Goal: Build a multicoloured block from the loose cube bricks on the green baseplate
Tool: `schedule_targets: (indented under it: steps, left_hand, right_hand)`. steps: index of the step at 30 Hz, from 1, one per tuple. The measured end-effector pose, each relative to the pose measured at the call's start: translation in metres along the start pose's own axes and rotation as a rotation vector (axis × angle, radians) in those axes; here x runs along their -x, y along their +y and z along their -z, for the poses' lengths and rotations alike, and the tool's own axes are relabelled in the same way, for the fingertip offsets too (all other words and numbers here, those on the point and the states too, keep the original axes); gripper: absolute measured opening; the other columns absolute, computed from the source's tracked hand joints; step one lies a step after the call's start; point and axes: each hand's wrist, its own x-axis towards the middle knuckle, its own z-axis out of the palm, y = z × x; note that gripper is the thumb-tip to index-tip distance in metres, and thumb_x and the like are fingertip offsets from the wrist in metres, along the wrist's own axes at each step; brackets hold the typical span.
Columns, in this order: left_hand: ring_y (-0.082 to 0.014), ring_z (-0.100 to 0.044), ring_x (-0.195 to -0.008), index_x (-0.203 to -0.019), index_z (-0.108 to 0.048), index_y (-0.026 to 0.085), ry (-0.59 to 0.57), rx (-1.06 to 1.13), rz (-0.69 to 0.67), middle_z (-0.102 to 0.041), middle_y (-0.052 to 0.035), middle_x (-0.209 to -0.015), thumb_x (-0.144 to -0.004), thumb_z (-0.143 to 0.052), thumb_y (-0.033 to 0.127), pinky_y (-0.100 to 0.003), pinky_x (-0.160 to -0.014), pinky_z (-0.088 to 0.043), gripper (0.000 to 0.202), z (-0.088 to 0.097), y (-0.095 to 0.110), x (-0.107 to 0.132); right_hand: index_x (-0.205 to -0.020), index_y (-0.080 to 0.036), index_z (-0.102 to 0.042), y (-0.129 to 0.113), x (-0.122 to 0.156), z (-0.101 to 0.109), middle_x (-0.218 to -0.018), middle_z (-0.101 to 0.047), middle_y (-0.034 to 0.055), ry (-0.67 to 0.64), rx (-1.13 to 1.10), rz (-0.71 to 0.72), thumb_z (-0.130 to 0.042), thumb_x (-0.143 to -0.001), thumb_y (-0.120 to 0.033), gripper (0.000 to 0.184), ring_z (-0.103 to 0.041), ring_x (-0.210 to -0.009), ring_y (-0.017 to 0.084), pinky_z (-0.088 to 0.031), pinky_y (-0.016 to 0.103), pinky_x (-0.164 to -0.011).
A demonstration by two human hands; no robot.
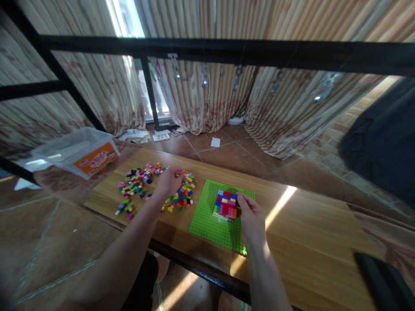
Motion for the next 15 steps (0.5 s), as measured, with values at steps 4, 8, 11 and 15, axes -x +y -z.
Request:
schedule_targets:
  steps: [4, 8, 11, 15]
  left_hand:
    - [-0.0226, -0.065, -0.099, -0.095, -0.072, 0.017, -0.011, -0.186, -0.055, -0.073, -0.011, -0.1, -0.08, -0.055, 0.012, -0.031, -0.089, -0.048, 0.023, 0.002, -0.01, -0.007]
    - [-0.0246, -0.065, -0.09, -0.084, -0.072, 0.016, 0.007, -0.241, -0.131, -0.071, -0.0131, -0.092, -0.079, -0.051, 0.011, -0.032, -0.08, -0.049, 0.022, -0.004, -0.012, -0.005]
    - [-0.0225, -0.065, -0.082, -0.075, -0.069, 0.018, 0.027, -0.184, -0.154, -0.07, -0.0103, -0.082, -0.077, -0.053, 0.011, -0.031, -0.077, -0.048, 0.018, -0.004, -0.013, -0.006]
    - [-0.0185, -0.064, -0.074, -0.077, -0.064, 0.018, 0.048, 0.148, -0.175, -0.068, -0.0055, -0.075, -0.079, -0.056, 0.016, -0.029, -0.073, -0.048, 0.008, -0.004, -0.003, -0.004]
  right_hand:
    - [-0.081, -0.019, -0.076, -0.002, 0.0, -0.001, -0.079, -0.073, 0.0019, 0.009, -0.002, -0.016, -0.084, -0.058, -0.041, 0.033, -0.065, -0.069, 0.014, -0.054, 0.024, -0.061]
    - [-0.079, -0.018, -0.076, -0.004, 0.0, -0.002, -0.078, -0.073, 0.0027, 0.003, -0.016, -0.025, -0.083, -0.058, -0.04, 0.031, -0.065, -0.068, 0.014, -0.055, 0.025, -0.06]
    - [-0.079, -0.018, -0.075, -0.005, 0.0, -0.003, -0.077, -0.073, 0.003, -0.012, -0.02, -0.016, -0.082, -0.06, -0.039, 0.03, -0.065, -0.066, 0.015, -0.054, 0.026, -0.059]
    - [-0.081, -0.018, -0.075, -0.006, 0.001, -0.005, -0.075, -0.073, 0.0021, -0.003, -0.032, -0.006, -0.081, -0.06, -0.04, 0.031, -0.064, -0.065, 0.015, -0.054, 0.028, -0.061]
